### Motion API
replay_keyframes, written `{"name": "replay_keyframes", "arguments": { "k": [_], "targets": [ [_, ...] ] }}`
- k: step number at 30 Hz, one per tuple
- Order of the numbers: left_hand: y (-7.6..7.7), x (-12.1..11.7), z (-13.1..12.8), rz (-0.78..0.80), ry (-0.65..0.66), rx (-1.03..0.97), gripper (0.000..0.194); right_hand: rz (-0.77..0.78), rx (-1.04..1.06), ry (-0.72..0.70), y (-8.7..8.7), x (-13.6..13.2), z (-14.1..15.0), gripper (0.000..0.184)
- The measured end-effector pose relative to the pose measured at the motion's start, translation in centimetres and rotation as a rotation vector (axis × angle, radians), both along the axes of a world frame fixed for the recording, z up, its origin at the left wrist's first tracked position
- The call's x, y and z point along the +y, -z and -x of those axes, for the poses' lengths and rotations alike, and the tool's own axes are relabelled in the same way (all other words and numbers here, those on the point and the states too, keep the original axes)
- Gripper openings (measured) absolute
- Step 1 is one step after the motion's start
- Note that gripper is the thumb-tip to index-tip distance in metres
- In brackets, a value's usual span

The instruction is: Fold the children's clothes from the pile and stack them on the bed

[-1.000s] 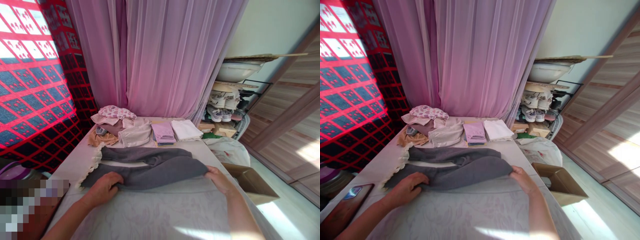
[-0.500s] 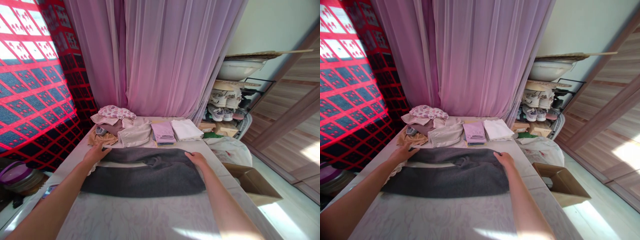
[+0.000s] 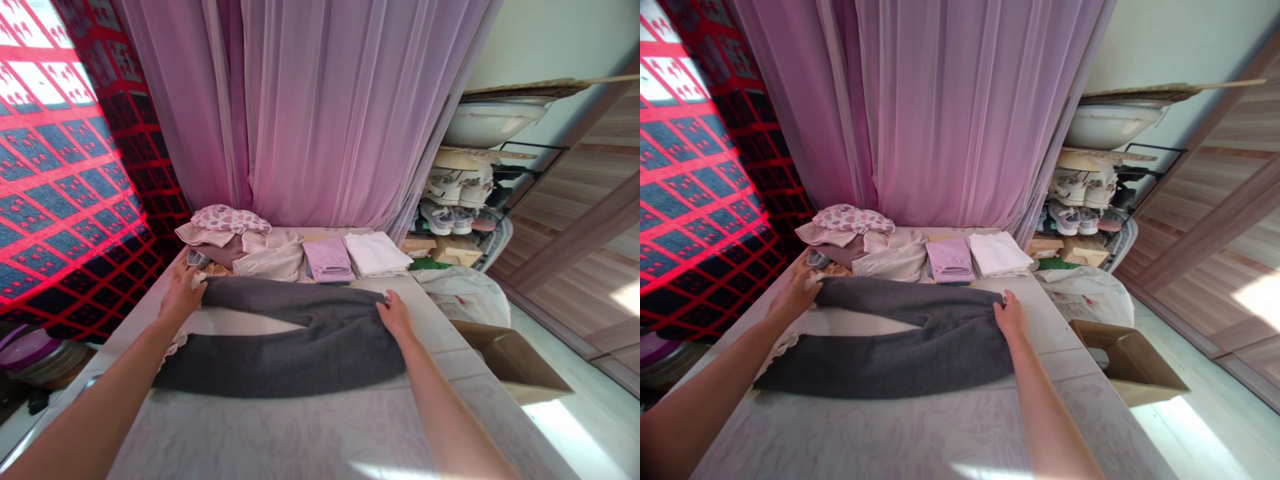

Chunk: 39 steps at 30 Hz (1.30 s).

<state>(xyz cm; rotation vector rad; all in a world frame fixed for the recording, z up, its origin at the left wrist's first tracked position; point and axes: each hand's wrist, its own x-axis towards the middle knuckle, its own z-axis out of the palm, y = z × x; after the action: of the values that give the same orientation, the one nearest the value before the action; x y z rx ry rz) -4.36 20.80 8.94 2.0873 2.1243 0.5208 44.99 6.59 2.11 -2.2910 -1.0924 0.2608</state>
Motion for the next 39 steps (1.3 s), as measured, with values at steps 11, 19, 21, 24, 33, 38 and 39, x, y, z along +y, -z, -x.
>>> {"name": "replay_keyframes", "arguments": {
  "k": [11,19,21,24,33,38,39],
  "targets": [
    [4.6,-10.8,-1.3,-0.075,0.322,0.052,0.034,0.182,-0.052,0.056,-0.8,-6.4,2.4,0.05],
    [4.3,-12.3,-3.6,0.105,0.476,0.091,0.02,0.047,0.093,-0.03,-0.1,-6.6,1.3,0.053],
    [4.4,-12.3,-3.4,0.097,0.497,0.059,0.02,-0.043,0.175,-0.061,0.8,-6.9,0.6,0.055],
    [4.4,-12.1,-4.0,0.086,0.469,0.049,0.024,-0.101,0.254,-0.074,1.8,-7.3,0.0,0.058],
    [1.0,-12.0,-3.4,0.399,0.645,0.029,0.018,0.021,0.207,-0.063,-0.1,-8.3,-0.3,0.063],
    [-0.7,-13.0,-3.8,0.494,0.618,0.211,0.016,0.289,-0.005,-0.068,-0.9,-9.4,1.2,0.062],
    [-0.9,-13.0,-4.6,0.495,0.606,0.218,0.02,0.312,-0.028,-0.07,-1.0,-9.5,1.5,0.063]
  ]
}}
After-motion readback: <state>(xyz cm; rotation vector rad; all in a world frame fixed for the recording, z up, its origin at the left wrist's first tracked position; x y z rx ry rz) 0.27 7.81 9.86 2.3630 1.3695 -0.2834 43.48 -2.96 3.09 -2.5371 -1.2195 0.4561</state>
